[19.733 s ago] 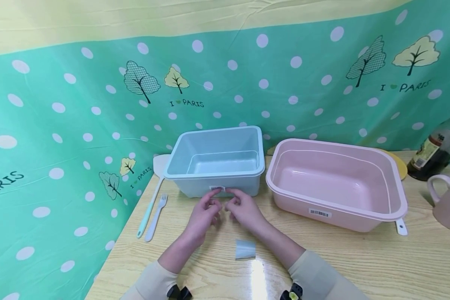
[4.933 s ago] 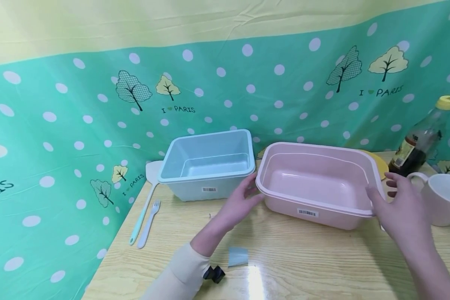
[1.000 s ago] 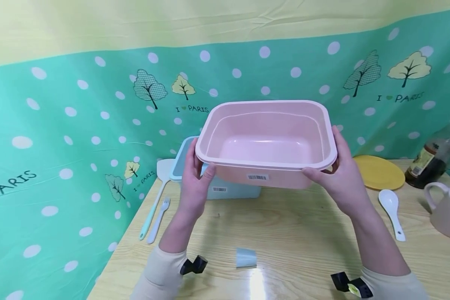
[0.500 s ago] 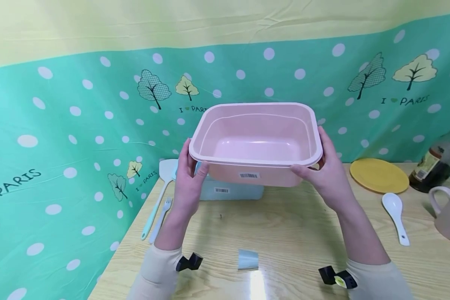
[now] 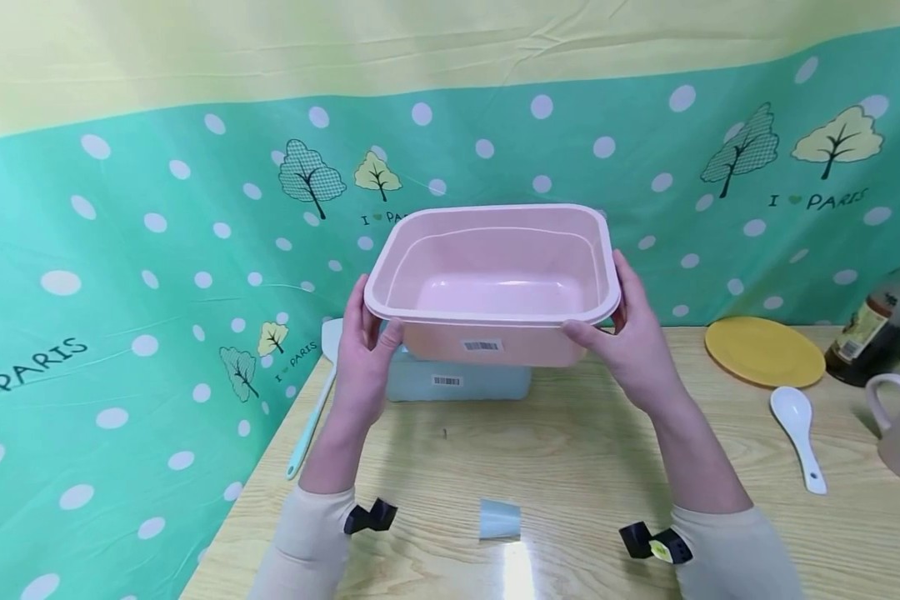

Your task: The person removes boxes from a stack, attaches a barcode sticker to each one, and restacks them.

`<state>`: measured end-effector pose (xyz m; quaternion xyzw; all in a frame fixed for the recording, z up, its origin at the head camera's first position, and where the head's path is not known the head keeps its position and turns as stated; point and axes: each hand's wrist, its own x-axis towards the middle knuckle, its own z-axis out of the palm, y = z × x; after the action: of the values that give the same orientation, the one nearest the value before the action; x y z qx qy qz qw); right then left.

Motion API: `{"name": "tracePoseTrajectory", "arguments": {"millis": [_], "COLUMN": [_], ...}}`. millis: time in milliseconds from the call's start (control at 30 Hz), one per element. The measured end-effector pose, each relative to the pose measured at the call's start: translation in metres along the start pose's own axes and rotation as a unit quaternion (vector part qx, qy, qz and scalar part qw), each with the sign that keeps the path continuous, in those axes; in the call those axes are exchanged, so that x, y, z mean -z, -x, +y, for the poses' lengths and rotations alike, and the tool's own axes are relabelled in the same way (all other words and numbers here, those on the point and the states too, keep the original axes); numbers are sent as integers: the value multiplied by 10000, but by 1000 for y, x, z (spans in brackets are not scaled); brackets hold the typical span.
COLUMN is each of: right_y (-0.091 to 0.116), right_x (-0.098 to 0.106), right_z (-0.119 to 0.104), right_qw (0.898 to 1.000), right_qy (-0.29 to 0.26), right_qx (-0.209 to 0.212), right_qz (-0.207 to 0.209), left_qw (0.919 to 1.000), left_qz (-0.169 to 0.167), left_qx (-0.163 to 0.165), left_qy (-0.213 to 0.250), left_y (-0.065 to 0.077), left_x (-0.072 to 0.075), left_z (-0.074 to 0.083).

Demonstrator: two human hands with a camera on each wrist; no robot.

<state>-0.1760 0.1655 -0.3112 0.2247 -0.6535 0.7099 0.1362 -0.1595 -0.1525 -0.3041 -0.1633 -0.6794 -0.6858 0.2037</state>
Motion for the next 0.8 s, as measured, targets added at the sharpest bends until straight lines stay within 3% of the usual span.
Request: {"name": "tracePoseTrajectory", "arguments": {"millis": [100,267,367,800], "right_y": [-3,-7,-10,-26], "right_x": [-4,-12,-16,-35], "right_z": [2,4,6,13], "right_qw": [9999,9998,9998,9996], "right_qy": [38,-105,-195,-38], "right_qx": [-104,-154,-90,-264], "right_qz": [3,-31,-33,86], "left_qw": [10000,9999,9999,9993], "left_qz": [40,99,94,348], "left_qx": [4,-18,-51,115], "left_qy": [-19,-47,-4,44], "left_y": [-3,-1,-1,-7], "left_x": [6,8,10,24], "left_z": [-7,12,16,14]}}
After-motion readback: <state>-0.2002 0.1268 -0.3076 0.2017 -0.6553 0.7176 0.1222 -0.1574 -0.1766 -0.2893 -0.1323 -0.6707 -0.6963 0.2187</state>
